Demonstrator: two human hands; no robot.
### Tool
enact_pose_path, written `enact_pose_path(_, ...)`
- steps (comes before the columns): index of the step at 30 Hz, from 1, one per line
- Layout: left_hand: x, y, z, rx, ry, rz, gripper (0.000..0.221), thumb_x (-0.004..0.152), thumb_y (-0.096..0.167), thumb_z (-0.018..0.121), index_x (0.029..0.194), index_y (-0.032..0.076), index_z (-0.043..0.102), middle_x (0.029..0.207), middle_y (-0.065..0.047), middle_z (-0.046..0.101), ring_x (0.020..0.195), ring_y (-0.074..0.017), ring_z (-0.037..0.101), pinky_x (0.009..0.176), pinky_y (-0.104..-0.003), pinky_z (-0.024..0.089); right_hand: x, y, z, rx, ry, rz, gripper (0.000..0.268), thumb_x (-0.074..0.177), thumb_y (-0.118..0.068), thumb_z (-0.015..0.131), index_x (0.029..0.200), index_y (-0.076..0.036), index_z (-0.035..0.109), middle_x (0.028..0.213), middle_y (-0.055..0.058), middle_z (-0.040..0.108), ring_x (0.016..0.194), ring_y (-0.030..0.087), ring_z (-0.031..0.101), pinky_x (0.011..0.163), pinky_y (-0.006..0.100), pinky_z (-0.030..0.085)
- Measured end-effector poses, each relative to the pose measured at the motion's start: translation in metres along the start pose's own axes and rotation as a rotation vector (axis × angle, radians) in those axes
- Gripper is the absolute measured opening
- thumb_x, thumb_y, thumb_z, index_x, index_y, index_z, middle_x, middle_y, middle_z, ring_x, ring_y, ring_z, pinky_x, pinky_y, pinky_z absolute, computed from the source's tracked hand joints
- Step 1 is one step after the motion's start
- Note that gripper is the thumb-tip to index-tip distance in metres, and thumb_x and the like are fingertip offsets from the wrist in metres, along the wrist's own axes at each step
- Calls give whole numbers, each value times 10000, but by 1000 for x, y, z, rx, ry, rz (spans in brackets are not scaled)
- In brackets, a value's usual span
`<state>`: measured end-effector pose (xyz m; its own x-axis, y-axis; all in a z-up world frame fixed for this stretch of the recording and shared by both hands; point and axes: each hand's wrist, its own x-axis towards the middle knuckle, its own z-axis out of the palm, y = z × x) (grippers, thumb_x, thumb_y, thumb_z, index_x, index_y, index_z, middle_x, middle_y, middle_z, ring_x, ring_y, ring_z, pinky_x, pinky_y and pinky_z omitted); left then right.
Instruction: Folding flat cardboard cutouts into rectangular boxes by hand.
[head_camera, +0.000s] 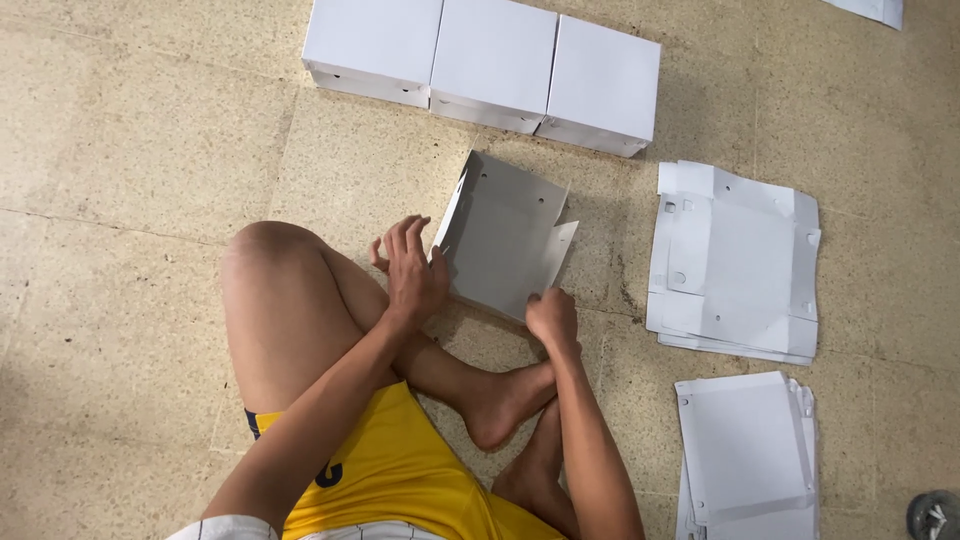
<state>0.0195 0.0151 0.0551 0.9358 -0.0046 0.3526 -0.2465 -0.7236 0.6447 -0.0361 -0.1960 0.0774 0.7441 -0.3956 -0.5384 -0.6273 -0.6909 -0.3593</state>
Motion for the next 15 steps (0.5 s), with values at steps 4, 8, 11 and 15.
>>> enact_pose_path(4, 2, 8, -10, -63, -201, -178, 547, 921, 138, 571, 1432, 71, 390, 1319, -175, 494, 1258, -338, 511, 1089, -536, 209, 8, 10, 1, 54, 8, -56, 438, 925, -258, 470, 1025, 111, 684, 930, 320, 684, 971, 480, 700, 776, 552, 565)
enact_pose_path(8, 3, -8, 8, -199, -271, -277, 371, 976, 102, 511, 1344, 63, 474, 1087, -191, 710, 1028, -401, 708, 904, -550, 503, -12, -14, -14, 106, -84, -23, 538, 1002, -248, 308, 1124, 172, 621, 1061, 407, 632, 1052, 540, 640, 873, 577, 532)
enact_pose_path(11, 11, -14, 12, -170, -197, -315, 268, 1015, 111, 487, 1281, 89, 508, 1045, -157, 717, 997, -367, 717, 888, -533, 520, 12, 5, 6, 114, -114, -26, 570, 998, -276, 298, 1140, 178, 612, 1111, 413, 614, 1097, 549, 609, 910, 603, 512)
enact_pose_path(15, 14, -11, 19, -4, 41, -338, 439, 968, 216, 643, 1342, 164, 418, 1364, -83, 337, 1282, -347, 262, 1055, -530, 157, 47, 48, 46, 342, -165, 1, 511, 994, -330, 449, 1079, 134, 648, 850, 281, 653, 761, 358, 694, 699, 517, 525)
